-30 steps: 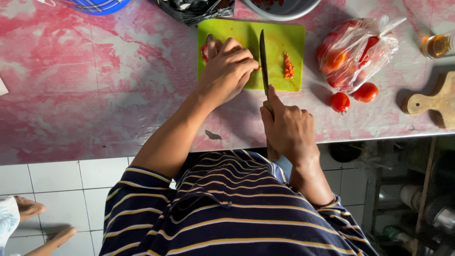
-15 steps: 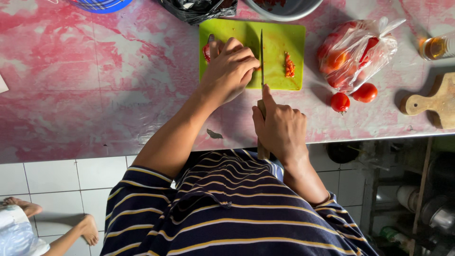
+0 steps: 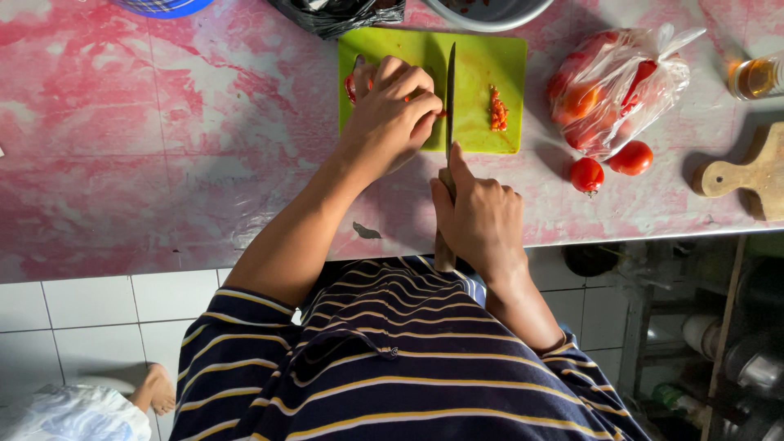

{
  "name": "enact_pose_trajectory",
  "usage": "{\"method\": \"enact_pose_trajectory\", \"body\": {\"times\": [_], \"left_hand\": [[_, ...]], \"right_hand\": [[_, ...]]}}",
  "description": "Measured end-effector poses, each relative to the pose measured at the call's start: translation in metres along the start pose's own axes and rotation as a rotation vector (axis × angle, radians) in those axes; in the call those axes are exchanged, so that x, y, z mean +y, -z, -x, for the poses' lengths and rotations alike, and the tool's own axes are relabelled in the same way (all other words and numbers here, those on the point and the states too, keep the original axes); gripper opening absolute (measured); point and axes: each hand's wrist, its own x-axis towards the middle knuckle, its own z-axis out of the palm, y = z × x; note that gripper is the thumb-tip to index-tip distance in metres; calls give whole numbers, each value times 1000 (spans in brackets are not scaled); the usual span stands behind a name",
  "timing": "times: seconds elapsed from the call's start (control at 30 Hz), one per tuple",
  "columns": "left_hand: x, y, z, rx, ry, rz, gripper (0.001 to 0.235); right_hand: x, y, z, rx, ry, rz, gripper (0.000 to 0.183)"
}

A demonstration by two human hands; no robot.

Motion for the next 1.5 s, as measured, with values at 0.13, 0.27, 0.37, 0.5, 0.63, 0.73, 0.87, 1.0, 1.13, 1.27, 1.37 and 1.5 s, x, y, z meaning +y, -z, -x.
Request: {"method": "enact_pose_trajectory", "body": {"times": [0.13, 0.27, 0.37, 0.5, 0.63, 0.73, 0.87, 1.0, 1.13, 1.27, 1.37, 1.5], "left_hand": [[0, 5, 2, 25, -60, 35, 6], [1, 3, 2, -1, -23, 25, 5], [0, 2, 1, -2, -20, 10, 5], [1, 7, 0, 18, -69, 46, 6], [2, 5, 1, -18, -44, 31, 8], [1, 3, 1, -31, -24, 18, 8], [2, 1, -1, -39, -16, -53, 10], [3, 7, 1, -45, -25, 16, 11], [2, 6, 2, -47, -25, 19, 12], [0, 2, 2, -59, -8, -30, 12], [3, 3, 0, -9, -27, -48, 11], [3, 9, 1, -58, -15, 13, 12]], "right_hand": [[1, -5, -12, 17, -45, 74, 52], [6, 10, -1, 29, 14, 18, 49], [1, 8, 4, 12, 27, 12, 49], [-6, -9, -13, 61, -18, 111, 50], [3, 2, -14, 71, 2, 54, 49], [3, 13, 0, 39, 51, -2, 48], [-8, 3, -3, -10, -9, 49, 48], [-5, -8, -19, 46, -42, 108, 51], [1, 4, -12, 72, 19, 44, 52], [-3, 7, 0, -19, 16, 18, 51], [-6, -4, -10, -20, -14, 80, 53], [3, -6, -19, 21, -2, 71, 57]]}}
